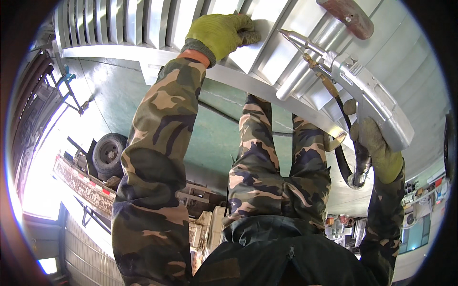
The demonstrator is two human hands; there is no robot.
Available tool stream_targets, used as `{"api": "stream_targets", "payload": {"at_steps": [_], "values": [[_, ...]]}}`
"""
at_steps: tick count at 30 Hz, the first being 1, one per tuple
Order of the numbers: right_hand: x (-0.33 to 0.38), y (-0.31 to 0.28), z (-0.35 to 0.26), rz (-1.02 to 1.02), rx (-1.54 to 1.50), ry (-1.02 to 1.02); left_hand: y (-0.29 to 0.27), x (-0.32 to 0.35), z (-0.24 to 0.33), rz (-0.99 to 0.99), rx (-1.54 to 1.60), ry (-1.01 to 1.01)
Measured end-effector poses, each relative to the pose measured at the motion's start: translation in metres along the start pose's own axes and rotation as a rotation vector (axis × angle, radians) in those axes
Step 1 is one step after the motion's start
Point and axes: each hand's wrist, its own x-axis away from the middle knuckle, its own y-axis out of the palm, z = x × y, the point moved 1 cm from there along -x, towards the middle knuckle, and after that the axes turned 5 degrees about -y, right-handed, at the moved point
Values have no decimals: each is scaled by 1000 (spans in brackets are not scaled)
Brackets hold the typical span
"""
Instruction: The person welds a metal frame using a handheld welding gun, moving along seams and joints on a curved metal structure. The person pauses to reposition the tool and adjust the workpiece as needed.
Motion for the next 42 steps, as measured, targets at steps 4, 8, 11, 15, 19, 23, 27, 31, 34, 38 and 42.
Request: {"api": "stream_targets", "payload": {"at_steps": [4, 8, 11, 15, 19, 23, 27, 31, 34, 38, 42], "values": [[-1, 1, 2, 0, -36, 11, -11, -1, 17, -100, -150, -62], [2, -1, 10, 19, -43, 44, -11, -6, 26, -100, -227, -59], [-2, 0, 12, 10, -76, 6, -1, -11, 4, -100, -144, -35], [-3, 0, 1, -20, -102, 35, -2, -10, 3, -36, -186, -2], [-5, 5, -5, -51, -109, -8, -10, -10, 11, -115, -146, -54], [-3, 6, 1, -101, -30, -41, -3, -8, 3, -40, -108, -12], [-7, 12, 1, -130, -71, -89, -9, -9, 10, -76, -139, -32], [-15, 20, -6, -202, -24, -132, -2, -11, 4, -89, -87, -22], [-14, 29, 1, -212, -196, 28, -3, -15, -2, -157, -97, -8], [-25, 37, -6, -315, 4, -102, -4, -14, -2, -154, -75, -6], [-30, 46, -11, -314, -21, -6, 4, -21, -1, -96, -190, 11]]}}
